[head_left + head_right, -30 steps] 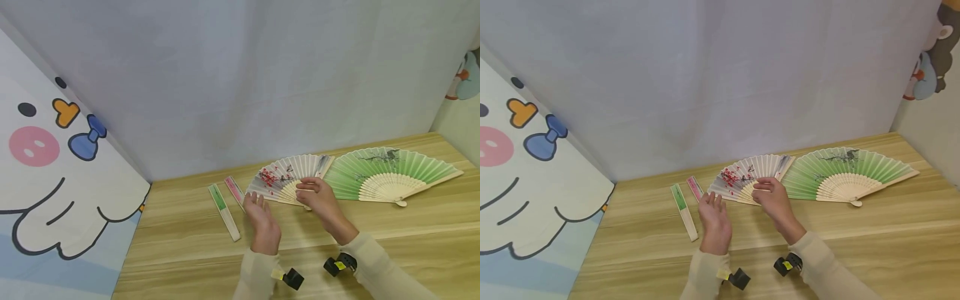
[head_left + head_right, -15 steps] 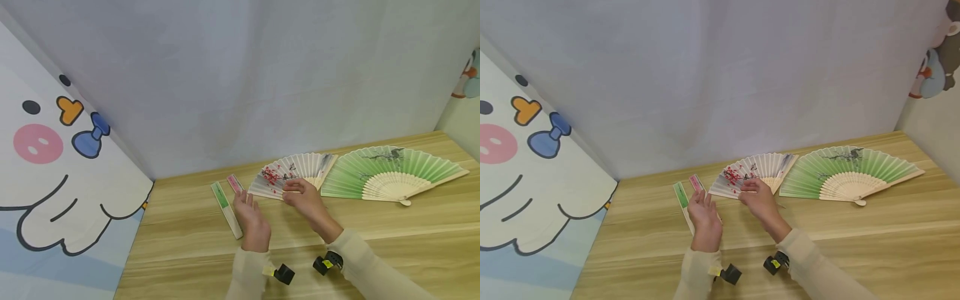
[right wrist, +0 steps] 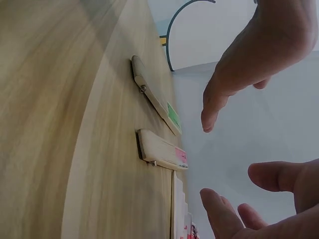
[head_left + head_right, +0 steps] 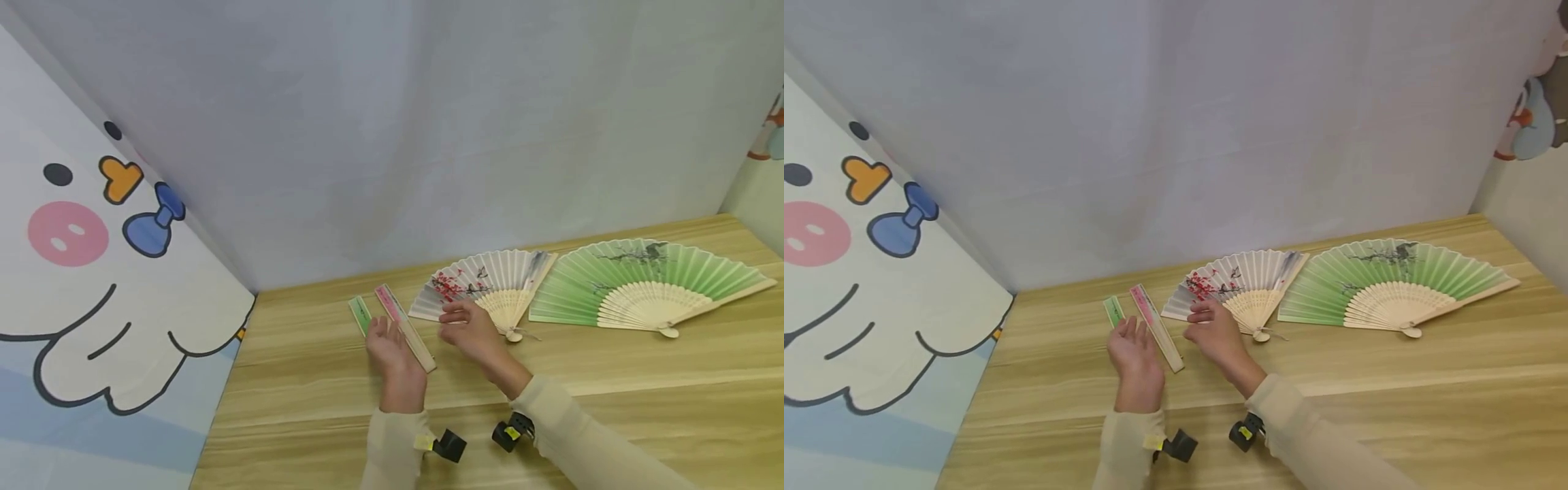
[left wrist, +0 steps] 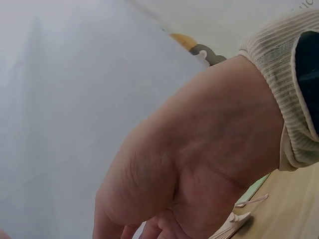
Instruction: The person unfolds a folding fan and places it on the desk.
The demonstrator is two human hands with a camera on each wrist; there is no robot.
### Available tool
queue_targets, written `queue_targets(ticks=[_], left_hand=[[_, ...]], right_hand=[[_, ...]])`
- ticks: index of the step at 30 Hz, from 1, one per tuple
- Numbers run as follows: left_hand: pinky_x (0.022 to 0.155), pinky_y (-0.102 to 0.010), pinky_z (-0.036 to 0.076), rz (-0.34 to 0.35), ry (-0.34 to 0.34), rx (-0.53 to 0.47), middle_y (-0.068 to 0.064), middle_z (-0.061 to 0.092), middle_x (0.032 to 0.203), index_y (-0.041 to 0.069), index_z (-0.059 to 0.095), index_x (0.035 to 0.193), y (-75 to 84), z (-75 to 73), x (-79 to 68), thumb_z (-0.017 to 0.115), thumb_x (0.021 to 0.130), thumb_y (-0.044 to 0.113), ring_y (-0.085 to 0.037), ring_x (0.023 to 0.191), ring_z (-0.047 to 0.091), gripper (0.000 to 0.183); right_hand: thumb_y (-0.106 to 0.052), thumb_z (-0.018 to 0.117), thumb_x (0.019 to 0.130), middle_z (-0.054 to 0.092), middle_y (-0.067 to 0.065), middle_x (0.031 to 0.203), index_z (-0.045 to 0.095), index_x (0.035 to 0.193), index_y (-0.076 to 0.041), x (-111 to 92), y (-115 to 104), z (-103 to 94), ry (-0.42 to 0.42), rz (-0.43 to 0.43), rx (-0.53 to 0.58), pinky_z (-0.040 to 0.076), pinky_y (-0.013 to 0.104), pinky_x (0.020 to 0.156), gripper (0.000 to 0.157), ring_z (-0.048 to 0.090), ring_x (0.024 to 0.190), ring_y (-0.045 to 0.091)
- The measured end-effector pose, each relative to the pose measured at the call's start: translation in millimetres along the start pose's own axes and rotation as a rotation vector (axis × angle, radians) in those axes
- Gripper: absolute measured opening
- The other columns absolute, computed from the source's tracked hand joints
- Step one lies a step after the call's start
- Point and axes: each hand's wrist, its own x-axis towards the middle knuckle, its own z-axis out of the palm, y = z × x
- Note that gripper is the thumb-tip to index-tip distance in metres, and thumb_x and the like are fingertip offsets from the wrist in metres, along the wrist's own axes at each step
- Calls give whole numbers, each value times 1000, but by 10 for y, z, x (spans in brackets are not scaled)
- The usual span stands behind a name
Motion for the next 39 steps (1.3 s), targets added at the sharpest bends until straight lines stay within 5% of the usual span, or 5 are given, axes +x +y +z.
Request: queue_targets(ticks=[11, 21, 33, 39], left_hand=[[133, -47, 9, 2, 24, -25, -28, 12, 173, -8, 3, 165, 88, -103, 52, 22, 103, 5, -41, 161, 13, 67], [133, -47, 12, 14, 60, -28, -26, 15, 173, -6, 6, 166, 177, -162, 78, 22, 104, 5, -40, 160, 16, 65], [133, -43, 13, 13, 71, -7, -22, 15, 174, -4, 4, 167, 265, -239, 131, 16, 110, 14, -37, 161, 16, 61], [133, -44, 14, 18, 78, -11, -24, 15, 174, -4, 5, 167, 279, -280, 190, 20, 110, 16, -39, 160, 19, 61]], right_hand=[[7, 68, 87, 66, 35, 125, 57, 129, 15, 49, 68, 181, -7, -19, -59, 63, 42, 90, 44, 68, 116, 48], [3, 82, 79, 70, 26, 115, 63, 121, 10, 158, 138, 325, -43, -49, -352, 59, 51, 96, 47, 69, 109, 43], [6, 85, 72, 69, 21, 100, 63, 120, 11, 216, 197, 487, -57, -217, -604, 59, 48, 83, 53, 66, 90, 32], [15, 75, 69, 64, 20, 94, 64, 109, 11, 192, 167, 568, -28, -342, -778, 58, 49, 81, 42, 64, 87, 35]])
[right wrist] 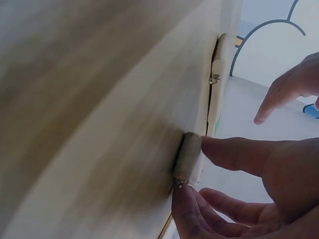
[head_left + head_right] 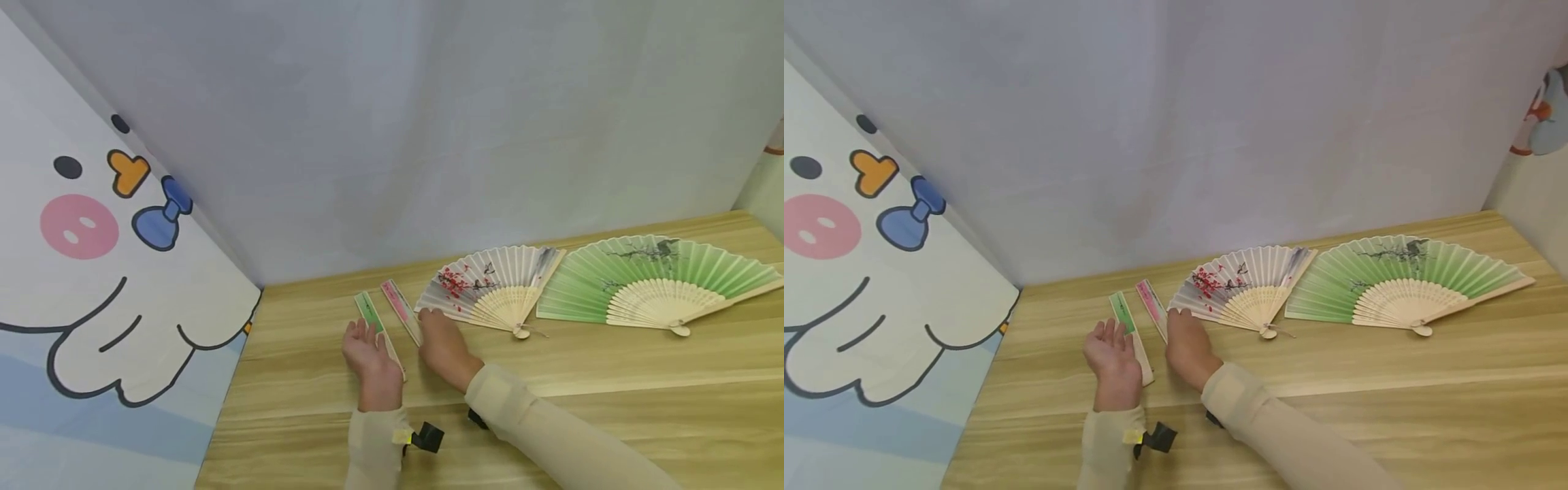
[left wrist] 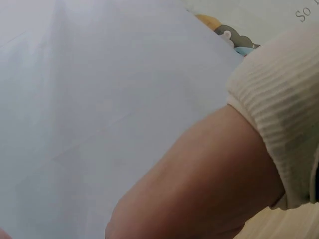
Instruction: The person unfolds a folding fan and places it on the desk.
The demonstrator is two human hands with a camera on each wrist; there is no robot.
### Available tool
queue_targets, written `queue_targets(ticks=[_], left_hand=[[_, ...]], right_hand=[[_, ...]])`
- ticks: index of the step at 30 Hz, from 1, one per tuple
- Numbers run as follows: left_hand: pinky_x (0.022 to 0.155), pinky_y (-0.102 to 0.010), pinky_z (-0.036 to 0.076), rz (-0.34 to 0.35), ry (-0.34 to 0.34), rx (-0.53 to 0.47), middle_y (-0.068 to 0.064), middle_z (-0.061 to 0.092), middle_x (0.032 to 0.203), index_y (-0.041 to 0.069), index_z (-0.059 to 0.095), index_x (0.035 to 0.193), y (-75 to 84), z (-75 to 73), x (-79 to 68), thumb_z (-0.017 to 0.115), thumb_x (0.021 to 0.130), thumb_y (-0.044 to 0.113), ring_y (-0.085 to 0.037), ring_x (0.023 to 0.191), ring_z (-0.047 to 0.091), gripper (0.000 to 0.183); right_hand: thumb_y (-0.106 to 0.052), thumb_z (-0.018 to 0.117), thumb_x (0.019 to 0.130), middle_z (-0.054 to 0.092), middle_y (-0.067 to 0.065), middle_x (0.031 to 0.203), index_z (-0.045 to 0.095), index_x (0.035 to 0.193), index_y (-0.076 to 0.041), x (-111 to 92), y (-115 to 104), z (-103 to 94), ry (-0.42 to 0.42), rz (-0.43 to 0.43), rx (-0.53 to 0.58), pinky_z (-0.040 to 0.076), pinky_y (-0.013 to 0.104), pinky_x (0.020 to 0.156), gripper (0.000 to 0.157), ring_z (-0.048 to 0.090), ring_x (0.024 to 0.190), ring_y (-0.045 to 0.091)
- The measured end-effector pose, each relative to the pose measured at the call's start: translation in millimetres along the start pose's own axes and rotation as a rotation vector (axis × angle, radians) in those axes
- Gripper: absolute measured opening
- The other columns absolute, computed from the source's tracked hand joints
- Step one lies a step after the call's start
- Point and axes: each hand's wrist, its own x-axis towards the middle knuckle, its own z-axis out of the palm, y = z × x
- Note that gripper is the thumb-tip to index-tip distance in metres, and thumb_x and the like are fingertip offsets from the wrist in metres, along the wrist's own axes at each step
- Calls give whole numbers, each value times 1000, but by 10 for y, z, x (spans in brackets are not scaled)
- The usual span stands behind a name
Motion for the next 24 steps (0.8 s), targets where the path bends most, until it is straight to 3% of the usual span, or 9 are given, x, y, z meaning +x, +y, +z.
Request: queue_targets(ticks=[5, 13, 19, 24], left_hand=[[133, -44, 11, -9, -17, 7, -24, 15, 174, -5, 6, 167, 23, -29, 51, 25, 105, 7, -40, 160, 16, 66], [132, -48, 19, -19, -67, 202, -26, 22, 172, -6, 15, 165, -14, -115, 73, 36, 101, -5, -41, 159, 22, 67], [128, -44, 30, -13, -101, 321, -26, 30, 167, -8, 29, 160, -116, -144, 76, 46, 103, -10, -39, 155, 29, 60], [112, -38, 43, -10, -124, 385, -27, 39, 162, -8, 39, 157, -201, -136, 91, 52, 103, -8, -35, 145, 41, 55]], right_hand=[[16, 74, 69, 58, 17, 86, 61, 96, 8, 25, -28, 17, 0, -14, -49, 57, 48, 73, 31, 62, 79, 34], [16, 69, 65, 59, 11, 73, 60, 76, 1, 49, 9, 35, -23, 24, 25, 54, 42, 60, 21, 59, 68, 27], [14, 73, 68, 67, 6, 73, 72, 94, 6, 36, 39, 26, -54, 111, 198, 53, 30, 59, 27, 59, 66, 17], [7, 82, 73, 70, 7, 79, 73, 99, 5, 7, -16, -45, -56, 184, 306, 56, 30, 66, 27, 63, 71, 16]])
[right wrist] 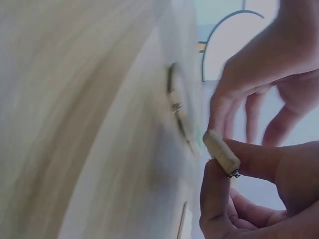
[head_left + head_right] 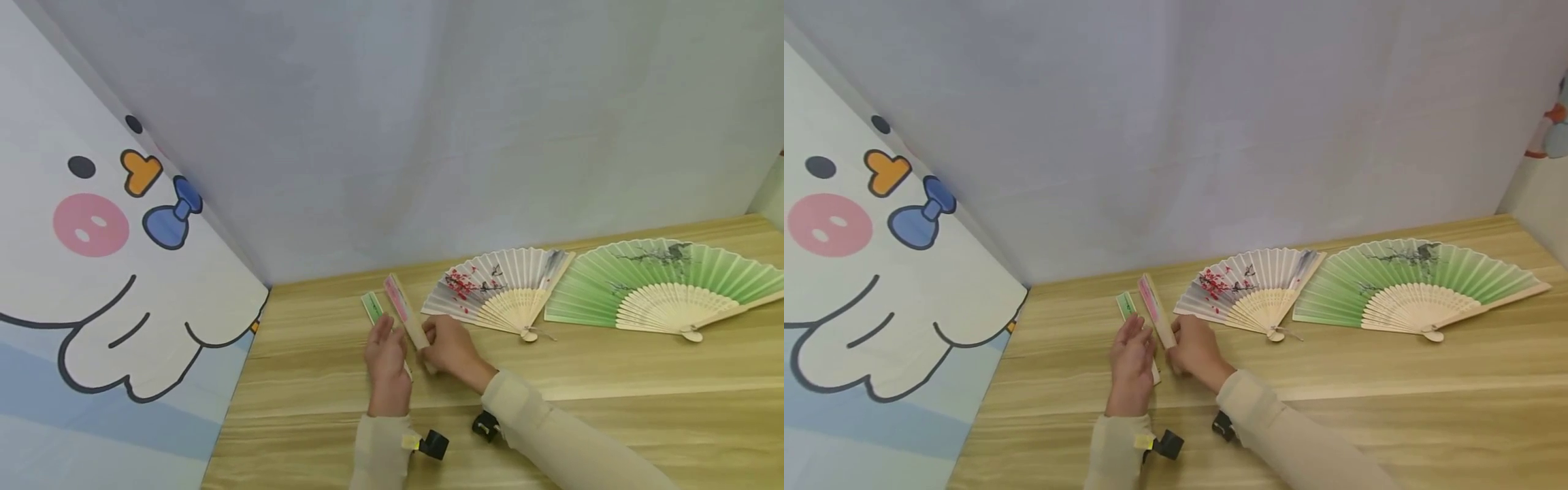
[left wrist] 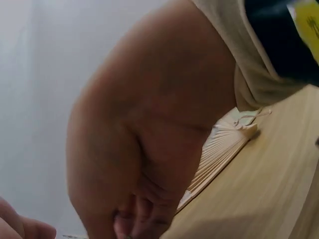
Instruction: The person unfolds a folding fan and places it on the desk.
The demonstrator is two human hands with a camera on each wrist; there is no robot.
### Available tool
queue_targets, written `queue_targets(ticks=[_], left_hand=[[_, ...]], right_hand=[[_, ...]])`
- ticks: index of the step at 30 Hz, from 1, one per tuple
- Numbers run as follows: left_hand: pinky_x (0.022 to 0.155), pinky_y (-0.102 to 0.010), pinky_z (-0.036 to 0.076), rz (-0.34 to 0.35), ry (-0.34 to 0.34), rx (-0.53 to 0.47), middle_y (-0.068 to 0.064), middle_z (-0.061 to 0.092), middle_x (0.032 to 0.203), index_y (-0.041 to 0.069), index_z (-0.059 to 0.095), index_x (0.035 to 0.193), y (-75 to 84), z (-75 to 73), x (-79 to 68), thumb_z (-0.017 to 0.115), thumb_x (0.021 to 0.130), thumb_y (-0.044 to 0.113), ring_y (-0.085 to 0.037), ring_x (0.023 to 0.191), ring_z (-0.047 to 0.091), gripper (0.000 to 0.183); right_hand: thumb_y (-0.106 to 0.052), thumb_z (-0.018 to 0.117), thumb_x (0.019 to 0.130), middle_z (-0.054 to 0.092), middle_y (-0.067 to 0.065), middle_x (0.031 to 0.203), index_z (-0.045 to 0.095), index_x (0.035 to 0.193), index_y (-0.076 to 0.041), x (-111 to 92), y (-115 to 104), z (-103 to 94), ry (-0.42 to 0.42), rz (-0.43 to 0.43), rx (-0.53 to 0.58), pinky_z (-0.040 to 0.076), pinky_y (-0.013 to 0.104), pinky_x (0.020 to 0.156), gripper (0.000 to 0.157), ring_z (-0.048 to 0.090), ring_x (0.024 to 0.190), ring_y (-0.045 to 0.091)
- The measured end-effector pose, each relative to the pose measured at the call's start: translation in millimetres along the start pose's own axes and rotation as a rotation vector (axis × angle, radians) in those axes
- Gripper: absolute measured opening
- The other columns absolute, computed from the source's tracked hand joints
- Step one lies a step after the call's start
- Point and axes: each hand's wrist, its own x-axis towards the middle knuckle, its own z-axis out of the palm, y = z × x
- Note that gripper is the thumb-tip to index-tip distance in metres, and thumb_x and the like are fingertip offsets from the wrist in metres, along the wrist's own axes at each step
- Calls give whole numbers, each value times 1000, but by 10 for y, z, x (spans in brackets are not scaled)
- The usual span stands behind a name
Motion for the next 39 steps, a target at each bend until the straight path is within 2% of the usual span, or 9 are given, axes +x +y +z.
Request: queue_targets(ticks=[4, 12, 17, 23, 26, 28, 32, 35, 39], left_hand=[[113, -40, 45, -3, -2, 1, -29, 43, 158, -8, 42, 155, -28, 38, -7, 54, 103, -6, -35, 143, 43, 53], [112, -35, 45, -21, -28, 14, -28, 47, 154, -12, 46, 151, -44, 60, -14, 53, 108, 2, -33, 135, 52, 46], [123, -41, 38, -44, -61, 9, -32, 44, 157, -13, 42, 153, -44, 71, -21, 51, 109, 3, -39, 145, 45, 47], [125, -44, 34, -34, -98, -4, -35, 39, 159, -17, 39, 153, -68, 85, -30, 51, 109, 1, -41, 149, 39, 48], [119, -40, 42, -25, -114, 2, -35, 41, 157, -18, 40, 151, -83, 94, -44, 51, 109, 1, -38, 143, 46, 48], [109, -33, 49, -26, -117, 10, -34, 46, 153, -18, 43, 150, -97, 107, -48, 53, 108, 1, -32, 132, 55, 47], [94, -25, 53, -44, -139, 28, -32, 52, 145, -17, 46, 148, -112, 132, -54, 54, 108, 1, -21, 113, 61, 45], [97, -27, 52, -56, -167, 44, -30, 52, 146, -16, 45, 150, -130, 142, -59, 53, 109, 2, -22, 115, 60, 45], [96, -27, 52, -66, -172, 64, -29, 55, 144, -14, 45, 151, -145, 160, -73, 54, 109, 4, -21, 113, 61, 47]], right_hand=[[4, 84, 75, 71, 9, 83, 73, 102, 6, -34, -75, -51, 4, 43, 38, 57, 30, 68, 29, 64, 74, 18], [3, 87, 75, 72, 9, 83, 73, 104, 7, -85, -152, -105, -1, 59, 123, 57, 28, 66, 32, 65, 73, 17], [2, 88, 77, 71, 9, 85, 73, 107, 7, -124, -174, -143, -11, 63, 138, 55, 27, 65, 34, 64, 76, 18], [0, 84, 81, 71, 10, 86, 73, 107, 7, -144, -149, -172, 0, 49, 143, 55, 28, 64, 29, 64, 77, 18], [-3, 76, 89, 72, 11, 88, 74, 109, 7, -131, -115, -175, 44, 34, 150, 55, 28, 63, 22, 66, 77, 18], [-3, 70, 94, 72, 12, 90, 74, 112, 7, -117, -90, -180, 77, 29, 168, 55, 28, 61, 21, 67, 73, 18], [-1, 66, 97, 71, 15, 92, 74, 115, 9, -93, -43, -204, 124, 24, 226, 54, 27, 59, 22, 65, 68, 15], [0, 67, 97, 71, 16, 93, 74, 114, 9, -91, -29, -240, 132, 36, 260, 53, 26, 60, 21, 65, 70, 15], [-2, 67, 98, 70, 15, 95, 74, 114, 9, -105, -39, -290, 117, 84, 296, 53, 25, 62, 21, 65, 71, 15]])
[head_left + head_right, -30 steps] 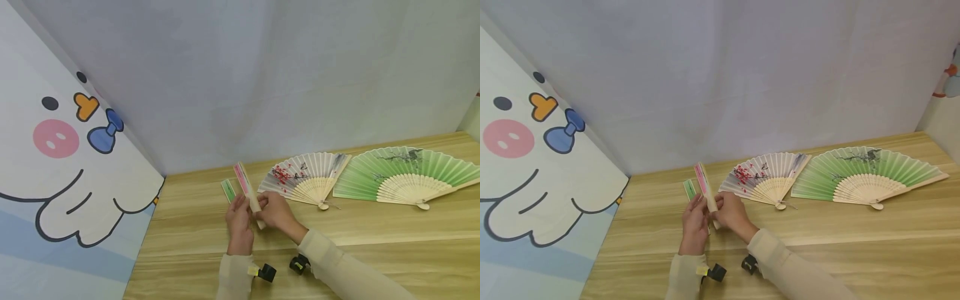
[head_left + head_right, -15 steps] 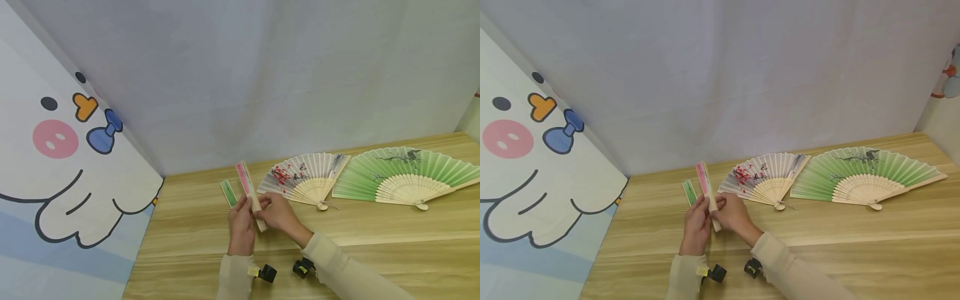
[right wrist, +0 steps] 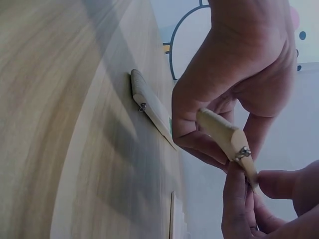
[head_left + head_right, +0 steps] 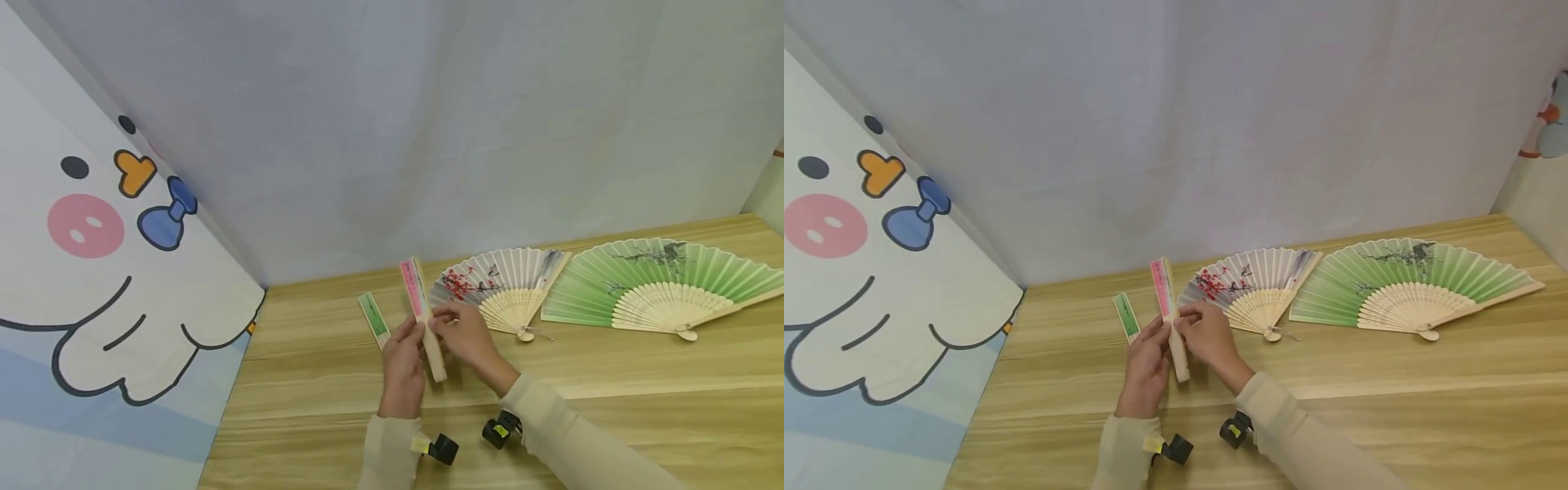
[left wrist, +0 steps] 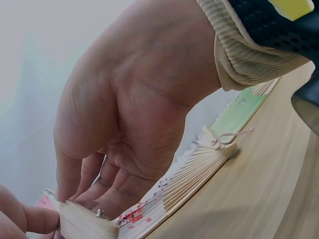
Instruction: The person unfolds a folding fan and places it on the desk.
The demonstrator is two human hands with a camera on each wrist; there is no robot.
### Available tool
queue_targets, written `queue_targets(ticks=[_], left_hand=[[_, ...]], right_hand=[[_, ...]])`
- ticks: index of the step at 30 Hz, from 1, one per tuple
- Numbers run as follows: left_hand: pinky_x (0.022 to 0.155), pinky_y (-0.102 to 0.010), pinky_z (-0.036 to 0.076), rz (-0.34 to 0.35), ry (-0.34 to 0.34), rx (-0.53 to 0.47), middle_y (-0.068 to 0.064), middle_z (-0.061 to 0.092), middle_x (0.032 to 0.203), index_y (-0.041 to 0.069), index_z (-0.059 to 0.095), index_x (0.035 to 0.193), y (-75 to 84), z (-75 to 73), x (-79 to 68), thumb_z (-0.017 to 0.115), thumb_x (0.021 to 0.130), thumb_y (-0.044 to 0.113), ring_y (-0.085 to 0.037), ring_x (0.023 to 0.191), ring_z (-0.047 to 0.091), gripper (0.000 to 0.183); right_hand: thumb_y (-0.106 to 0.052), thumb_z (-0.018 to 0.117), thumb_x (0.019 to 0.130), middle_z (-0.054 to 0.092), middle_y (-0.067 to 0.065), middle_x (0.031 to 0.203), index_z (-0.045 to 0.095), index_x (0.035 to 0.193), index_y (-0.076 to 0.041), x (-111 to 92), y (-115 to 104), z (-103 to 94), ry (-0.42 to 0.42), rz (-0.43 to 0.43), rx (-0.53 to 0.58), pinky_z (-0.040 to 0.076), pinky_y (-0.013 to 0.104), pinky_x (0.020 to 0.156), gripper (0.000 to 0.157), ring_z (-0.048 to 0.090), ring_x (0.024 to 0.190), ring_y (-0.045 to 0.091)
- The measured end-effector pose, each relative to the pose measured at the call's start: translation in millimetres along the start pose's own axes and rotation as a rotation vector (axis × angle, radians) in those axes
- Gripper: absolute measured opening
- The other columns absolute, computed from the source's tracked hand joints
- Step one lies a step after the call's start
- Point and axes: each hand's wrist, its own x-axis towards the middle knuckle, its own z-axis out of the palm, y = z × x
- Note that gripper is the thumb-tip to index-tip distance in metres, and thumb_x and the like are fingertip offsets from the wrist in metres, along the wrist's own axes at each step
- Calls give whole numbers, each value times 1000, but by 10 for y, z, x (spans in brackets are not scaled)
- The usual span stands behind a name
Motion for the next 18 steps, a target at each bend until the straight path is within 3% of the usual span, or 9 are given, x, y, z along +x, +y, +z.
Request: queue_targets(ticks=[8, 12, 18], left_hand=[[84, -22, 54, -12, 9, 20, -25, 61, 138, -13, 47, 150, 4, 29, -22, 55, 108, 5, -15, 104, 64, 46], [84, -22, 56, -17, 8, 9, -27, 59, 140, -13, 47, 150, 3, 39, -25, 54, 108, 5, -16, 104, 65, 46], [73, -24, 60, -10, -4, -20, -27, 64, 132, -14, 45, 151, -14, 31, -25, 51, 109, 3, -11, 89, 69, 46]], right_hand=[[-2, 66, 99, 67, 14, 97, 71, 116, 9, -11, 13, -30, -6, 90, 111, 63, 36, 61, 21, 62, 71, 15], [-2, 66, 99, 66, 13, 96, 71, 116, 9, -12, 8, -35, 0, 115, 134, 62, 34, 60, 20, 62, 71, 15], [-1, 67, 99, 66, 15, 99, 69, 118, 10, -24, -1, -70, 10, 129, 171, 60, 27, 56, 22, 61, 71, 12]])
